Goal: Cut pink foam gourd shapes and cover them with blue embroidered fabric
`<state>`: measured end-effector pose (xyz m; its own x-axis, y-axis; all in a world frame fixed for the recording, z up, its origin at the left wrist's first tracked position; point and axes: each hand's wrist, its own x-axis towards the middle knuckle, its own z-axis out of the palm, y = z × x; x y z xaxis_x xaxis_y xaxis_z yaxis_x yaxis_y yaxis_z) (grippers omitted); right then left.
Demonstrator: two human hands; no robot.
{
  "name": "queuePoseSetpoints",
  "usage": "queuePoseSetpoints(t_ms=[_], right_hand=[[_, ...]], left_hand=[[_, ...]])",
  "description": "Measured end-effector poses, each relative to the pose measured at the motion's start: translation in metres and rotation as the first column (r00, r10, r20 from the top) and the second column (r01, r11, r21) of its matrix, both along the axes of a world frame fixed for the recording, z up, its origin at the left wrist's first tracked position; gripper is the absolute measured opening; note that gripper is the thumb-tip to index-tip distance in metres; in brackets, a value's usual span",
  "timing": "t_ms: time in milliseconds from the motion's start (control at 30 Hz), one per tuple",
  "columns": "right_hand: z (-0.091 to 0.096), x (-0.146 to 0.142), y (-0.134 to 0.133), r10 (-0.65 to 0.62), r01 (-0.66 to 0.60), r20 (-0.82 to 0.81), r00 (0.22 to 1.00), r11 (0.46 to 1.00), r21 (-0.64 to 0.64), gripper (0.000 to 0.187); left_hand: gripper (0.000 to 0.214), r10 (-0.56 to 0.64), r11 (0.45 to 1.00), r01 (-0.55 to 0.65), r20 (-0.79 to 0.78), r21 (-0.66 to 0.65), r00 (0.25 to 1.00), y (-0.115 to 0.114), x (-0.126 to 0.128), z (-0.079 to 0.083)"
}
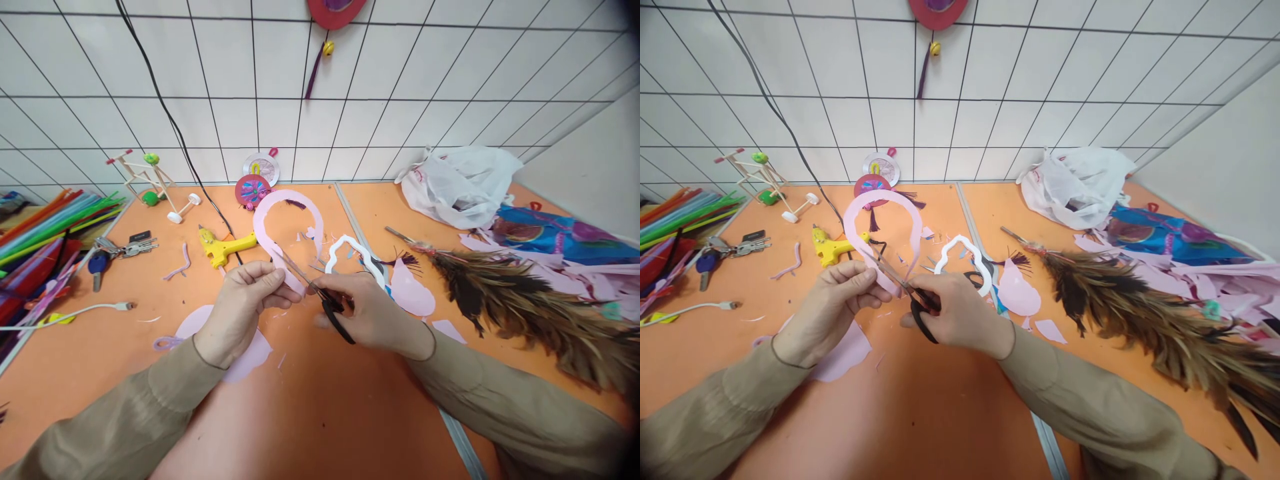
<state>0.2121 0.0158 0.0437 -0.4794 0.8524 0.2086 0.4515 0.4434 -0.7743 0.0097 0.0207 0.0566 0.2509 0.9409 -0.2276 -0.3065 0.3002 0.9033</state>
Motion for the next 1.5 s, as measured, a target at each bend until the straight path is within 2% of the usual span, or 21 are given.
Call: queuePoseSetpoints(t_ms=[133,200,367,500,667,967,1333,1500], right_hand=[[0.005,-0.001,-0.002,-0.035,0.016,-0.128,0.991,0.99,-0.14,0.01],[0.005,-0.003,-0.003,-0.072,0.045,-0.173,0.982,0.987,-0.153,0.011],[0.0,-0.005,-0.005,-0.205,0.207,-0.321,0.925,0.978,-0.03,0.026],[-0.004,-0.008,-0.008,-0.235,0.263,-0.333,0.913,0.964,0.043,0.038],[-0.004,-0.01,-0.009,-0.178,0.193,-0.277,0.944,0.981,0.03,0.046],[-0.002,-0.009,-0.005,-0.087,0.075,-0.253,0.964,0.996,-0.054,0.04],[-0.006,-0.008,-0.004,0.028,-0.031,-0.196,0.98,0.999,-0.01,0.039],[-0.012,-0.007,0.0,-0.049,0.028,-0.281,0.958,0.997,-0.078,0.033]], left_hand=[[0.026,0.032,0.999,-0.031,0.03,-0.019,0.999,0.0,0.001,-0.004],[0.028,0.05,0.998,-0.049,0.04,-0.027,0.998,0.001,0.001,-0.005],[0.03,0.049,0.997,-0.046,0.05,-0.06,0.998,0.0,0.003,-0.008],[0.028,0.017,0.997,-0.014,0.044,-0.08,0.999,-0.005,0.007,-0.01],[0.023,-0.029,0.998,0.031,0.04,-0.059,0.999,-0.012,0.009,-0.012],[0.023,-0.024,0.996,0.023,-0.013,-0.09,1.0,-0.014,0.013,-0.016],[0.022,-0.019,0.999,0.017,-0.058,-0.038,0.998,-0.01,0.01,-0.016],[0.022,0.024,1.0,-0.025,-0.056,-0.013,0.998,-0.003,0.006,-0.009]])
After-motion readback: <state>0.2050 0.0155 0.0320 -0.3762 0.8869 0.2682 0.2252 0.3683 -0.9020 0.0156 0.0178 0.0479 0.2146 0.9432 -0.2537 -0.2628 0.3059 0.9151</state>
